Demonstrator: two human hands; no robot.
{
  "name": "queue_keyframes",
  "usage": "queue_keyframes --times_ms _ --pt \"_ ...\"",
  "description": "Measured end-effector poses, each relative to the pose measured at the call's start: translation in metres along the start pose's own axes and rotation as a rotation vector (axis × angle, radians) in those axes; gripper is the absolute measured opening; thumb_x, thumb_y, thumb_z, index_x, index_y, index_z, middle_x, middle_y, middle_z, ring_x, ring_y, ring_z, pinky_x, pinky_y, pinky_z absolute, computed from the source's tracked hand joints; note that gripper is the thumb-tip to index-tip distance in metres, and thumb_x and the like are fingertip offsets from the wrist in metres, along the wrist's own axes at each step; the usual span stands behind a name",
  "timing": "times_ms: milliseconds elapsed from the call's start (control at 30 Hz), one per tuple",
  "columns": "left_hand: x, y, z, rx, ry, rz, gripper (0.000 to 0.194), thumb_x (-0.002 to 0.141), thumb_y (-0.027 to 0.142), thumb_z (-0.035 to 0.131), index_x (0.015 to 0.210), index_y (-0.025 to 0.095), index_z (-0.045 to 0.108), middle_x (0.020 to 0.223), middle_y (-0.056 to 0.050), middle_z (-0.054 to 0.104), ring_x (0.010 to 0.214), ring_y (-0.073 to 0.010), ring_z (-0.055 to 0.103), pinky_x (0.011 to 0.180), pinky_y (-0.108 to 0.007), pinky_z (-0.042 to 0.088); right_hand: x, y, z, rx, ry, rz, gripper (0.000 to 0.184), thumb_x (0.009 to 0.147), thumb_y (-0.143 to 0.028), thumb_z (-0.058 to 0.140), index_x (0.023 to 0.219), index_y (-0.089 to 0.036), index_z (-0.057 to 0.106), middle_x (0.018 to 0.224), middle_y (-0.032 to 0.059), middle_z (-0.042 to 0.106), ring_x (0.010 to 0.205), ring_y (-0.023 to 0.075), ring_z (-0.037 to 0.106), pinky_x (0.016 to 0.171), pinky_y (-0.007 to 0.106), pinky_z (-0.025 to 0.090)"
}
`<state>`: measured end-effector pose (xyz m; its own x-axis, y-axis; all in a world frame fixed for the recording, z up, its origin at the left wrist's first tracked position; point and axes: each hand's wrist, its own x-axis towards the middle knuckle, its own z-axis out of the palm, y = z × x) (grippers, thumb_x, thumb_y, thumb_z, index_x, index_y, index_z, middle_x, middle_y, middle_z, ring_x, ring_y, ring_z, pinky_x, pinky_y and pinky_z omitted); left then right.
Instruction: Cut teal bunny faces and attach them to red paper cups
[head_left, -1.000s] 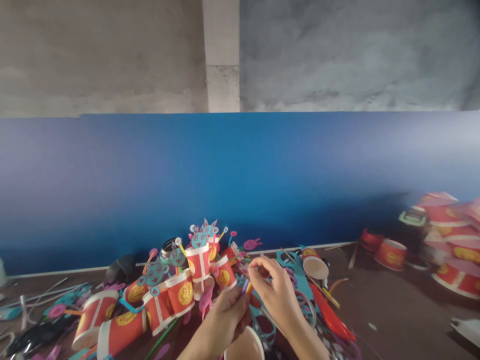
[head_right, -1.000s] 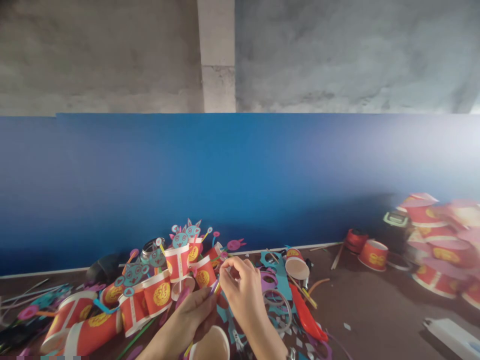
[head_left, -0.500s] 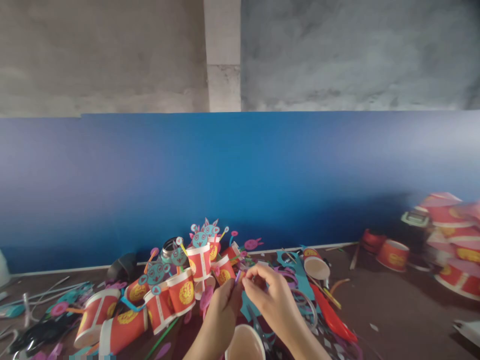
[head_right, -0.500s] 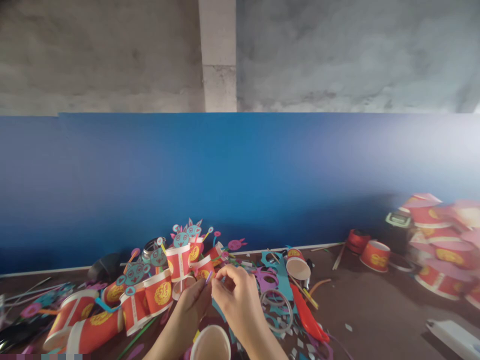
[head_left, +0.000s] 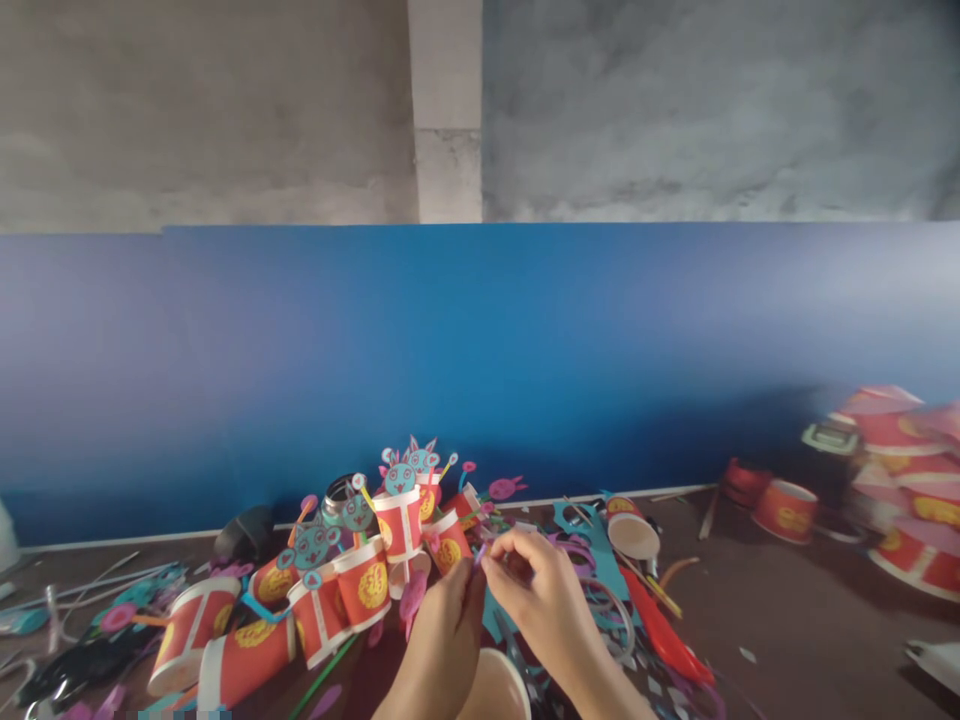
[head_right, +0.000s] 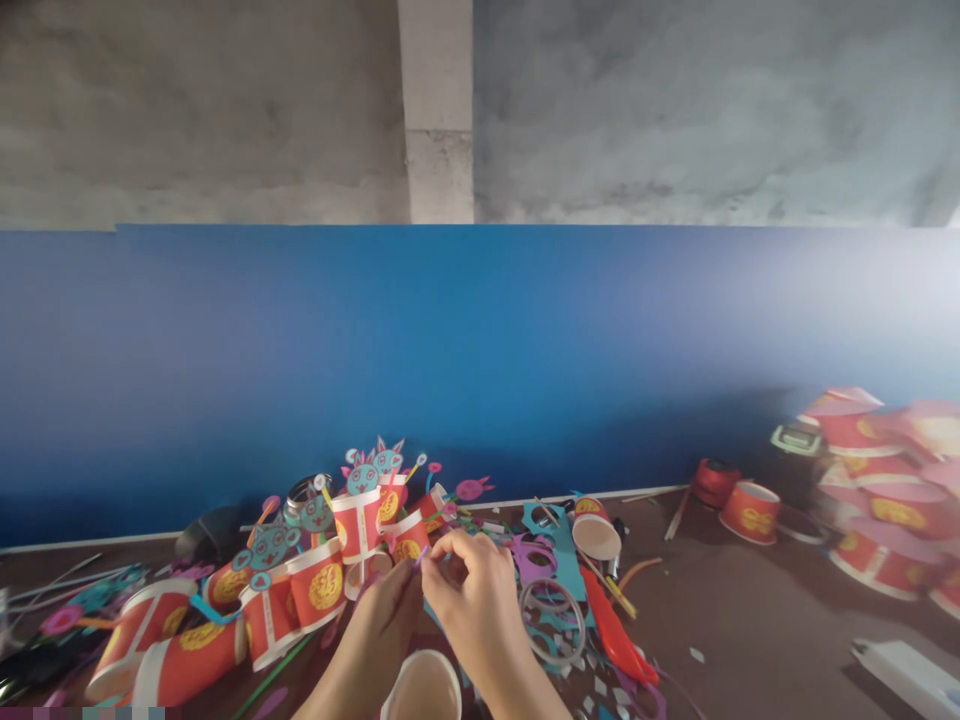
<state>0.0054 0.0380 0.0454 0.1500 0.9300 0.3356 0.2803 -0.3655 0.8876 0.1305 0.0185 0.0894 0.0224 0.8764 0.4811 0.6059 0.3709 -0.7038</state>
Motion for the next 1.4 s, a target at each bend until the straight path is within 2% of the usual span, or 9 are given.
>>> queue_keyframes --times_ms 400,533,667,900,1100,1200,1400 --pt "-0.005 0.015 -0.006 0.194 0.000 0.057 0.032 0.089 0.038 0.035 0.072 0.019 0.055 0.062 -0.003 0.058 0.059 -0.0161 0.052 0.056 -0.023 0.037 -0.001 0.002 -0.001 -0.108 0.014 -0.007 0.020 0.077 -0.040 0.057 0.071 -0.021 0.062 0.051 -0.0027 0.058 0.050 0.0147 0.056 0.050 0.022 0.035" --pt "-0.006 0.021 -0.008 0.227 -0.055 0.039 0.029 0.090 0.032 0.031 0.076 0.019 0.053 0.063 -0.003 0.058 0.061 -0.0160 0.053 0.056 -0.023 0.036 -0.001 0.003 -0.002 -0.124 0.077 -0.023 0.021 0.075 -0.041 0.060 0.085 -0.022 0.057 0.047 -0.0067 0.055 0.044 0.0137 0.053 0.048 0.022 0.035" --pt "-0.007 0.029 -0.008 0.217 -0.059 0.002 0.028 0.091 0.031 0.029 0.076 0.020 0.050 0.060 -0.001 0.056 0.057 -0.0152 0.051 0.056 -0.024 0.035 -0.001 0.004 -0.002 -0.130 0.084 -0.026 0.023 0.074 -0.042 0.061 0.086 -0.023 0.055 0.046 -0.0084 0.054 0.043 0.0133 0.052 0.048 0.022 0.034" --pt "-0.012 0.038 -0.012 -0.023 -0.080 0.022 0.022 0.091 0.036 0.033 0.081 0.021 0.045 0.070 0.000 0.054 0.065 -0.0146 0.050 0.060 -0.023 0.037 0.001 -0.001 -0.005 -0.052 -0.012 -0.013 0.022 0.079 -0.041 0.057 0.086 -0.021 0.057 0.048 -0.0057 0.055 0.047 0.0130 0.054 0.048 0.022 0.033" --pt "-0.010 0.035 -0.013 -0.043 -0.022 -0.006 0.030 0.090 0.047 0.034 0.079 0.021 0.044 0.065 0.003 0.045 0.062 -0.0134 0.044 0.057 -0.023 0.036 0.000 -0.011 -0.009 0.075 -0.060 -0.001 0.025 0.085 -0.042 0.050 0.087 -0.020 0.061 0.053 -0.0028 0.058 0.049 0.0129 0.054 0.051 0.023 0.036" --pt "-0.008 0.034 -0.014 -0.047 -0.016 -0.059 0.030 0.090 0.047 0.034 0.078 0.021 0.044 0.062 0.004 0.045 0.057 -0.0122 0.044 0.054 -0.022 0.034 -0.002 -0.013 -0.012 0.109 -0.104 0.002 0.021 0.081 -0.034 0.054 0.094 -0.020 0.061 0.058 -0.0026 0.060 0.055 0.0138 0.056 0.055 0.023 0.039" --pt "-0.005 0.033 -0.019 -0.019 -0.001 -0.085 0.032 0.090 0.047 0.033 0.076 0.021 0.044 0.056 0.006 0.046 0.050 -0.0116 0.045 0.049 -0.022 0.031 -0.003 -0.013 -0.015 0.102 -0.159 0.023 0.029 0.073 -0.021 0.056 0.101 -0.019 0.063 0.078 0.0019 0.064 0.075 0.0188 0.059 0.070 0.029 0.044"
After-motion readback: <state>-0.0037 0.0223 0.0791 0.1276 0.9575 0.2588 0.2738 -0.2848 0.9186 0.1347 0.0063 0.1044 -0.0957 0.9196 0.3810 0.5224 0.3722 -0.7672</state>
